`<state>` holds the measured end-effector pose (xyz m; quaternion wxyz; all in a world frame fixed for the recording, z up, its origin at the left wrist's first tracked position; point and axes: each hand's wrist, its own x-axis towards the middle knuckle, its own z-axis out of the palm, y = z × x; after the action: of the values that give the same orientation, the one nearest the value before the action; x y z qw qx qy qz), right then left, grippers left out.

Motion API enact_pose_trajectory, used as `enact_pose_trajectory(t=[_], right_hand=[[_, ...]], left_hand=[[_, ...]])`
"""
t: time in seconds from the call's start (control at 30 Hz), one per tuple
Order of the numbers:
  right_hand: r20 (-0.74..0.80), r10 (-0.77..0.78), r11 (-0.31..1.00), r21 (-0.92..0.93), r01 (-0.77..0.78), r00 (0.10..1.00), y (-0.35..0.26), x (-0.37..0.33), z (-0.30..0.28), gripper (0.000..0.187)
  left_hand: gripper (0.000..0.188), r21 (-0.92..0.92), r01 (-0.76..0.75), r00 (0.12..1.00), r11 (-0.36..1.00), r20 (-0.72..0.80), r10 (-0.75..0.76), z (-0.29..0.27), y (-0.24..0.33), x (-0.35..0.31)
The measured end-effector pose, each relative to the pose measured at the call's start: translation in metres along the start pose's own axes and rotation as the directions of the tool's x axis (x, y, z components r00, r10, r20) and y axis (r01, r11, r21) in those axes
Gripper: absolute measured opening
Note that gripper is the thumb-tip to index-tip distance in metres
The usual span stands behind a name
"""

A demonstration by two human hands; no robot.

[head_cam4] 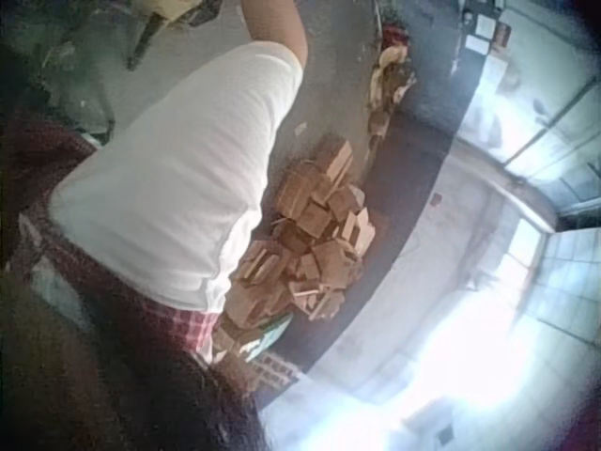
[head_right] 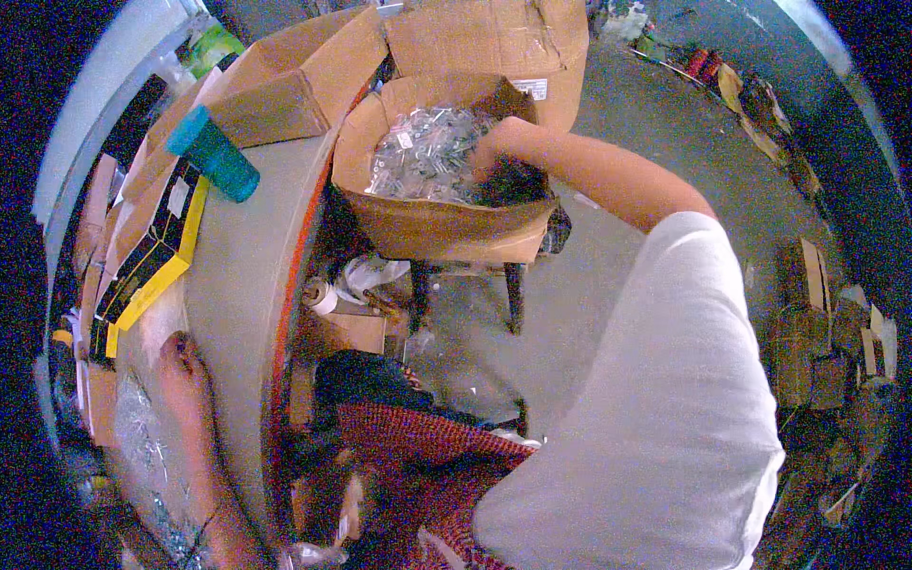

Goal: Picking small metal hardware components and placing them into small plastic zip bags for packaging.

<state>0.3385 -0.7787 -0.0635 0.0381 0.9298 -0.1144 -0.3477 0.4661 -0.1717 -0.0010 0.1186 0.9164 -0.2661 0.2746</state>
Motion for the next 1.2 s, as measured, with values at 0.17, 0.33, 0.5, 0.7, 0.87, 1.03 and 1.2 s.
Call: enact_pose_trajectory(t=[0.17, 0.33, 0.5, 0.7, 0.87, 1.03, 1.2], right_hand=[[0.292, 0.111, 0.974, 0.156, -0.162, 0.95, -0.071, -0.111, -0.044, 0.051], [0.38, -0.137, 0.785, 0.605, -0.134, 0.915, 0.01, 0.02, -0.07, 0.049], [-0.558, -0.218, 0.975, -0.162, 0.152, 0.801, 0.049, 0.062, -0.062, 0.057], [0.056, 0.038, 0.999, -0.028, -0.037, 0.998, 0.009, 0.033, -0.041, 0.08], [0.183, 0.083, 0.993, -0.103, -0.065, 0.98, -0.042, -0.067, -0.012, 0.054], [0.226, 0.088, 0.969, 0.205, -0.136, 0.97, -0.059, -0.034, -0.062, 0.046], [-0.397, -0.413, 0.717, 0.413, 0.562, 0.82, -0.103, 0.037, -0.014, 0.053]], left_hand=[[0.02, -0.027, -0.051, 0.998, 0.998, 0.037, 0.052, -0.007, -0.003, -0.002], [0.02, -0.09, -0.103, 0.994, 0.991, 0.027, 0.106, 0.0, 0.024, 0.012], [0.021, -0.127, 0.033, 0.999, 0.991, -0.004, -0.034, 0.012, 0.016, 0.01], [0.022, 0.035, -0.067, 0.998, 0.997, 0.024, 0.066, -0.006, 0.003, -0.005], [0.019, -0.008, 0.001, 1.0, 1.0, 0.01, -0.001, -0.007, 0.013, -0.001], [0.019, -0.062, -0.047, 0.999, 0.997, -0.008, 0.047, -0.009, 0.009, -0.001], [0.019, -0.105, 0.0, 0.999, 0.995, -0.038, -0.004, -0.013, 0.019, 0.001]])
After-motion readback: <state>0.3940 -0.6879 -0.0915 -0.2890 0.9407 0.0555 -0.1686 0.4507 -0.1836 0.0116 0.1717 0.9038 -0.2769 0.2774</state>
